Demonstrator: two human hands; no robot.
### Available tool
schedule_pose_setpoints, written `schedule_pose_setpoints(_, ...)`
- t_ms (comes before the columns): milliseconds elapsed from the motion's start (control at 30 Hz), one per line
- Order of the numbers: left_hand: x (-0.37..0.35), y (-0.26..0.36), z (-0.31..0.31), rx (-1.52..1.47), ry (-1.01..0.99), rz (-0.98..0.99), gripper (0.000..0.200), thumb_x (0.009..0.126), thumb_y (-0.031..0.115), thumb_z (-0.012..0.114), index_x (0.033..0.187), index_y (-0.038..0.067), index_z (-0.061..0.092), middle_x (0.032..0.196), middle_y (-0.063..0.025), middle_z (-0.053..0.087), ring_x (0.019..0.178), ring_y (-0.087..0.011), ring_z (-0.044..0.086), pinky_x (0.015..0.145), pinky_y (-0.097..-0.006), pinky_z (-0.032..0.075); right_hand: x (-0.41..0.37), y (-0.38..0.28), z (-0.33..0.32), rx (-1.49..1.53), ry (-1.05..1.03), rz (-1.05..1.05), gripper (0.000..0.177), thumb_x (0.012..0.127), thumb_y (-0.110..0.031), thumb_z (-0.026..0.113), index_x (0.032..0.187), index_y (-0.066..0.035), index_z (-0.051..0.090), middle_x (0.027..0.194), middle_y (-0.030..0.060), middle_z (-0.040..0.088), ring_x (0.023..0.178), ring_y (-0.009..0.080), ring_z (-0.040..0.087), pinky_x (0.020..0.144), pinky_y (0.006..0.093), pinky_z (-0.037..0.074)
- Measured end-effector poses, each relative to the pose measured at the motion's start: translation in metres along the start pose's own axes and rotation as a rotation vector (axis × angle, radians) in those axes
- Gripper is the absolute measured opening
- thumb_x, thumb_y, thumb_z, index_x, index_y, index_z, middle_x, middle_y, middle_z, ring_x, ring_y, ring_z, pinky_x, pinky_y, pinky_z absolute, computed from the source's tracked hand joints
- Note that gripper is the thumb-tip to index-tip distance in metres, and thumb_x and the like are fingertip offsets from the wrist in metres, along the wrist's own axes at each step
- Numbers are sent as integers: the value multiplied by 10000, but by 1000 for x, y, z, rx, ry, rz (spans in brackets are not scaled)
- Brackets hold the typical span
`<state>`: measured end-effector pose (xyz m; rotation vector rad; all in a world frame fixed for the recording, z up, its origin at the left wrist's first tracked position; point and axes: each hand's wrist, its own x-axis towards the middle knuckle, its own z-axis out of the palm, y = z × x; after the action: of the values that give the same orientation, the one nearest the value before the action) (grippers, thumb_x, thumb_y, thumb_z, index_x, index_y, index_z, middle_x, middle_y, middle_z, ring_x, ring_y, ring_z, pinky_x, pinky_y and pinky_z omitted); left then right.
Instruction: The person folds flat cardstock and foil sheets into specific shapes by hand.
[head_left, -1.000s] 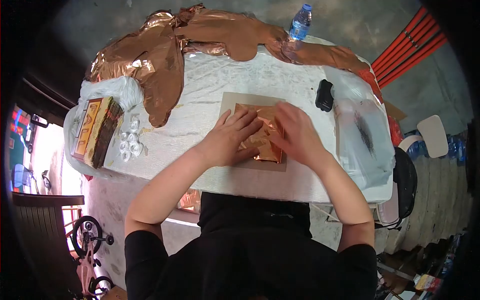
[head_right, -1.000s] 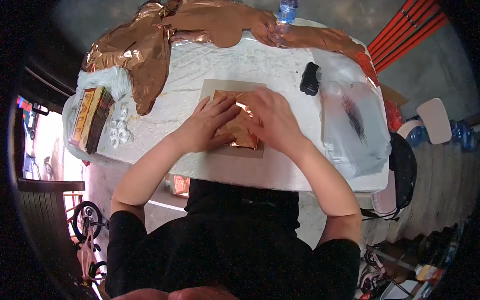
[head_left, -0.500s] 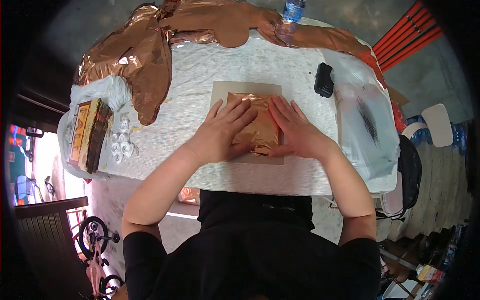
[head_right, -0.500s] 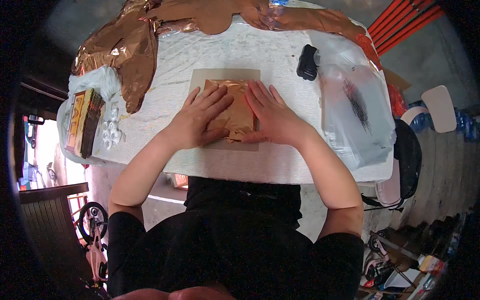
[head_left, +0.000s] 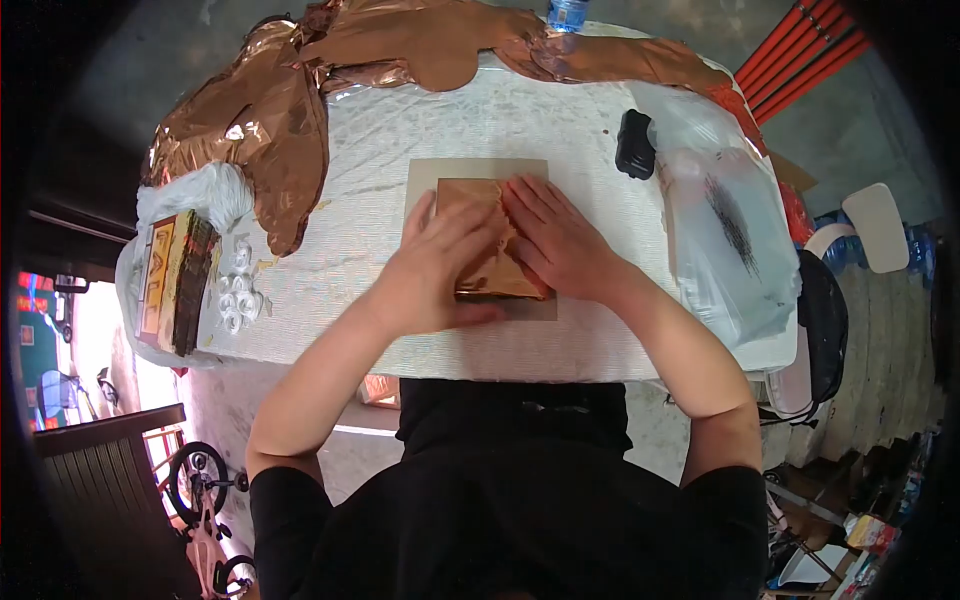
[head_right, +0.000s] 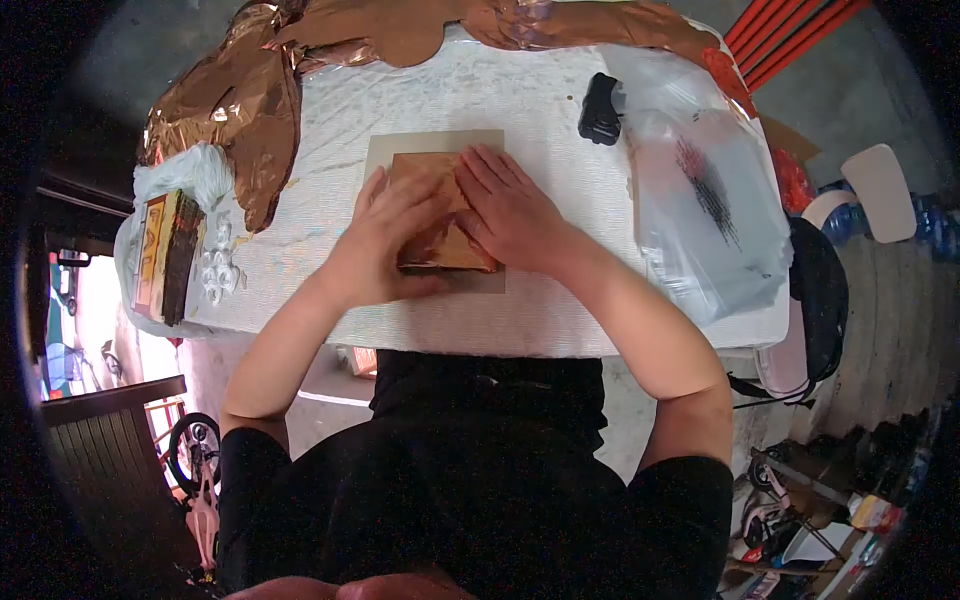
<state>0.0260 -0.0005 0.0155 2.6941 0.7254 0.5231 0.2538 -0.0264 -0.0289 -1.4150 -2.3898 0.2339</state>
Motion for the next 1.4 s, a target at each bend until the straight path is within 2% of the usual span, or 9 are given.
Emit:
schedule_pose_setpoints(100,3,11,7,-104,38,87,536,611,245,809,1083,81,616,1156,-113,563,1107,-313,518,1000,-439,348,0,-1,3,-38,16,0,535,971,-249,444,1414,25,324,1491,200,300,1410,332,238,1161,445,179)
schedule_pose_setpoints(133,5,12,13,-103,39,88,536,611,245,809,1083,81,616,1156,-113,563,1107,-313,518,1000,-439,348,-1,-1,3,-59,23,-6,532,973,-252,439,1417,18,323,1494,190,301,1413,328,235,1162,446,176)
schedule_pose_setpoints(200,6,14,25,-173,116,17,354,603,188,793,892,91,613,981,-76,574,921,-283,545,826,-390,418,-2,-1,3,-46,38,-15,529,972,-249,438,1415,17,324,1496,189,298,1413,325,236,1162,447,176)
schedule_pose_setpoints(400,8,21,33,-151,176,90,194,674,161,741,810,92,622,900,-52,581,854,-266,560,758,-380,443,-1,-1,4,-68,32,-1,537,963,-243,446,1419,11,317,1499,184,294,1414,313,240,1164,447,179)
schedule_pose_setpoints(633,11,30,34,-103,212,117,133,678,144,710,769,95,625,877,-45,587,838,-252,572,754,-370,466,-3,1,10,-107,76,-31,545,950,-236,440,1416,17,316,1492,190,299,1413,309,244,1166,442,177)
schedule_pose_setpoints(933,15,34,37,136,163,155,130,695,206,663,742,111,587,838,-32,554,803,-210,580,624,-371,503,-2,0,10,-168,72,-26,572,917,-219,468,1408,32,319,1479,194,316,1404,306,264,1163,436,191)
schedule_pose_setpoints(1200,11,29,27,316,-17,436,106,722,141,574,813,87,572,877,-59,534,859,-225,564,558,-282,527,-2,-3,9,-167,112,-35,564,906,-209,510,1386,37,345,1462,198,341,1390,307,291,1149,440,228)
schedule_pose_setpoints(1333,9,26,22,280,-13,492,113,720,138,573,816,79,572,890,-63,542,856,-223,563,542,-283,526,-2,-2,10,-170,130,-44,573,902,-229,520,1380,38,351,1464,203,337,1389,311,292,1148,445,230)
schedule_pose_setpoints(1400,6,29,20,284,-26,416,194,717,130,582,902,72,592,891,-42,529,852,-207,572,604,-292,526,-2,-4,8,-175,127,-47,574,900,-230,521,1379,38,353,1464,205,335,1389,313,293,1147,446,231)
